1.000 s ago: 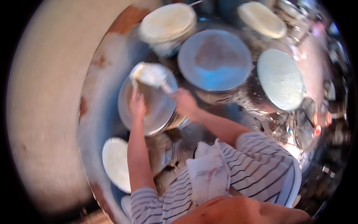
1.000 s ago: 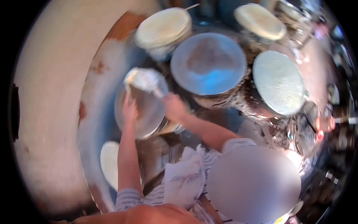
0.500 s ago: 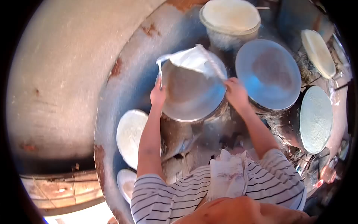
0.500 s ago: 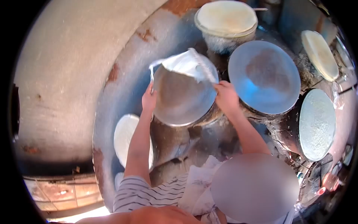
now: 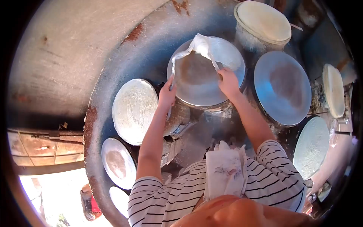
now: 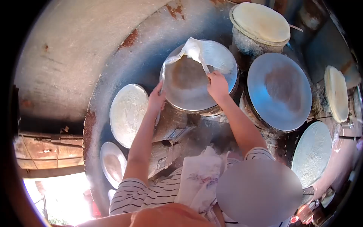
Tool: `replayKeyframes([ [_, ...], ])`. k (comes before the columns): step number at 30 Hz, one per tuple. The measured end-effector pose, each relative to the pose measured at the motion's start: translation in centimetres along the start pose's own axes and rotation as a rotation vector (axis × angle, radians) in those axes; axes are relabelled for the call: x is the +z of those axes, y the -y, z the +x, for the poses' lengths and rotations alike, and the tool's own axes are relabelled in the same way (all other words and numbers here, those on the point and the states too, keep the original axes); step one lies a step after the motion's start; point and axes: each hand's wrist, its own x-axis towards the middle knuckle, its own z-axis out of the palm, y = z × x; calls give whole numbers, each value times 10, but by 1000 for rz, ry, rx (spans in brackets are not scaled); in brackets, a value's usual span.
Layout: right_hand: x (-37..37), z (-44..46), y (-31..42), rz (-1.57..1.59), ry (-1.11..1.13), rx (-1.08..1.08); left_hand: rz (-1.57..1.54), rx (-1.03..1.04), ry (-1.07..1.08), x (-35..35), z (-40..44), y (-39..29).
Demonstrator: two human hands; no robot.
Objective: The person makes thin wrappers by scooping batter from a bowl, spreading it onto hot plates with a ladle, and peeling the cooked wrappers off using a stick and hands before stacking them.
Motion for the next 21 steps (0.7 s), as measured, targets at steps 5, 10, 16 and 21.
replayKeyframes([
  [5, -55, -7, -41, -70, -51, -22, -665, -159, 173, 3, -27, 7],
  [10, -30, 39, -56, 40, 210, -165, -1668, -224, 436, 12, -45, 15],
  [16, -19, 71, -49, 119, 451, -401, -2023, -22, 431, 26, -112, -34],
  [21, -66, 106, -72, 312, 472, -495, -1430, 131, 79, 36, -147, -82],
])
